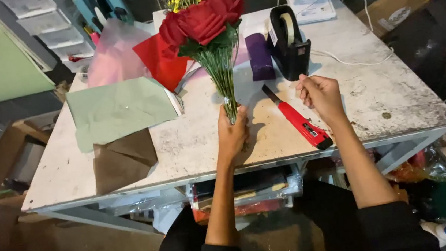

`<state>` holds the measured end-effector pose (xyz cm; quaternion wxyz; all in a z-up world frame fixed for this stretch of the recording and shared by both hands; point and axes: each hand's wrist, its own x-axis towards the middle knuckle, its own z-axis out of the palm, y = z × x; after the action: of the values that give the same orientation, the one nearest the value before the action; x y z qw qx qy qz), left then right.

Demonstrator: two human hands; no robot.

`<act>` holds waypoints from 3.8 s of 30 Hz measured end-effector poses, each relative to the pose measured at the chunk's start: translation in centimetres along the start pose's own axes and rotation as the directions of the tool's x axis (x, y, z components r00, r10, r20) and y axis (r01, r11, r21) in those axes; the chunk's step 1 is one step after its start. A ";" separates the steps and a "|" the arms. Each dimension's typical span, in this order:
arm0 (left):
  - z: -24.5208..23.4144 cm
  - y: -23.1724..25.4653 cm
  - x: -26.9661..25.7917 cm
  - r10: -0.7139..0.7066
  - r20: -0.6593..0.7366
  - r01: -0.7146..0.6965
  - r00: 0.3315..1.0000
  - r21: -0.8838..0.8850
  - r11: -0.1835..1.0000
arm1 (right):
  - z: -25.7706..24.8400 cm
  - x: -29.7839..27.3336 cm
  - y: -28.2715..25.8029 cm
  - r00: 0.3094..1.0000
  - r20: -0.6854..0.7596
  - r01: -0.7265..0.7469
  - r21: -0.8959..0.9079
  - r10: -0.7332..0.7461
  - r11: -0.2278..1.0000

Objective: The person arranges a bouquet of red roses and yellow filler flowers on a table. They use a utility knife to trim the stems, secure the bouquet with tape, and wrap it in green paper.

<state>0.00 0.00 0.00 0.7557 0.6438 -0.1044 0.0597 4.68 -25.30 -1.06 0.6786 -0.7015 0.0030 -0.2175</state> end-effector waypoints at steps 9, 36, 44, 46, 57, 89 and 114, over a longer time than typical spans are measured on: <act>0.0 1.2 -0.6 0.014 0.026 -0.013 1.000 -0.041 0.999 | 0.2 -0.9 -1.3 0.999 0.026 0.044 -0.051 -0.043 0.998; 0.1 0.8 -0.4 -0.114 0.060 0.127 0.992 -0.293 0.948 | 3.3 -5.2 -5.5 0.960 0.266 0.221 -0.915 0.091 0.337; -0.2 0.5 -0.3 -0.070 0.100 0.095 0.993 -0.275 0.957 | 4.1 -9.3 -11.3 0.928 0.338 0.367 -0.772 -0.154 0.519; -0.3 0.5 -0.1 -0.067 0.094 0.091 0.993 -0.282 0.955 | 4.1 -10.1 -11.8 0.891 0.377 0.454 -0.729 -0.252 0.513; -0.6 -3.3 1.7 -0.201 0.148 0.244 0.968 -0.389 0.888 | 3.0 -10.9 -9.7 0.761 0.491 0.597 -0.787 -0.425 0.159; 0.1 -1.4 1.3 -0.259 0.039 0.261 0.965 -0.179 0.948 | 5.3 -10.0 -6.9 0.597 0.415 0.545 -0.838 -0.686 -0.033; 0.0 -1.2 1.4 -0.268 -0.024 0.256 0.963 -0.228 0.939 | 9.4 -10.7 -4.2 0.707 0.199 0.469 -0.850 -0.678 0.239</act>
<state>1.60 -0.25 -0.83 0.8269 0.5612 -0.0031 -0.0358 -3.30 -12.89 -0.16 0.1016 -0.8614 -0.0761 -0.4918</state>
